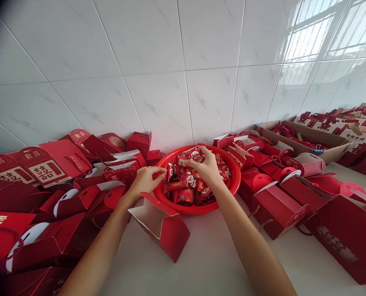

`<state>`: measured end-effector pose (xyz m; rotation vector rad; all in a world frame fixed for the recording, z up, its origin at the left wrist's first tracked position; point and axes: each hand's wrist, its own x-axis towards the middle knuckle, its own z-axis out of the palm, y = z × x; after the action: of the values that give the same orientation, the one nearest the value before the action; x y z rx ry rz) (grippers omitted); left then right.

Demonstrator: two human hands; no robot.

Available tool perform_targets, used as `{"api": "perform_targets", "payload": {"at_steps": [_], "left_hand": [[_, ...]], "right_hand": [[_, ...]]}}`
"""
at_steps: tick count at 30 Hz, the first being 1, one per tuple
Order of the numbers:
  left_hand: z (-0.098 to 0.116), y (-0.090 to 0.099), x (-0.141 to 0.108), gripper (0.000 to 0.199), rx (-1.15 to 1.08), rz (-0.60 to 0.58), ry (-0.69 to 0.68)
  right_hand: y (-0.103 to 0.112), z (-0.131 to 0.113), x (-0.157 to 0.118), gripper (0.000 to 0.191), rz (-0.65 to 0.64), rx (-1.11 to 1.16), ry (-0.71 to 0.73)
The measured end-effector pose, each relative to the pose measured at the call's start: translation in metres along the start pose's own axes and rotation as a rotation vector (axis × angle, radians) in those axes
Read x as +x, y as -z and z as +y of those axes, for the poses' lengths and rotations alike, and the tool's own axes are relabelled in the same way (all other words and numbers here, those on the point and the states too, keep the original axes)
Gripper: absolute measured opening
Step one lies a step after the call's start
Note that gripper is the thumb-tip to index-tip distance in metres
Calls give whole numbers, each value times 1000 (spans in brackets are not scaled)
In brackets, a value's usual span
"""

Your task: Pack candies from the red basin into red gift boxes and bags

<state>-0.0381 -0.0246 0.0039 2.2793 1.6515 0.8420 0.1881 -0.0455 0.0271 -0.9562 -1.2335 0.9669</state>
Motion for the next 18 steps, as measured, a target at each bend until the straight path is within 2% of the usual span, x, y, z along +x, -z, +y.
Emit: {"api": "perform_targets", "payload": {"at_steps": [3, 9, 15, 18], "left_hand": [[2, -6, 6, 19, 43, 66, 40], [8, -16, 27, 22, -12, 75, 33], [-3, -16, 29, 21, -274, 166, 34], [-11, -15, 21, 29, -428, 242, 40]], "right_hand": [[0, 2, 0, 40, -13, -29, 8], [0, 1, -2, 41, -26, 16, 8], [0, 2, -1, 39, -24, 56, -1], [0, 3, 0, 38, -9, 58, 8]]}}
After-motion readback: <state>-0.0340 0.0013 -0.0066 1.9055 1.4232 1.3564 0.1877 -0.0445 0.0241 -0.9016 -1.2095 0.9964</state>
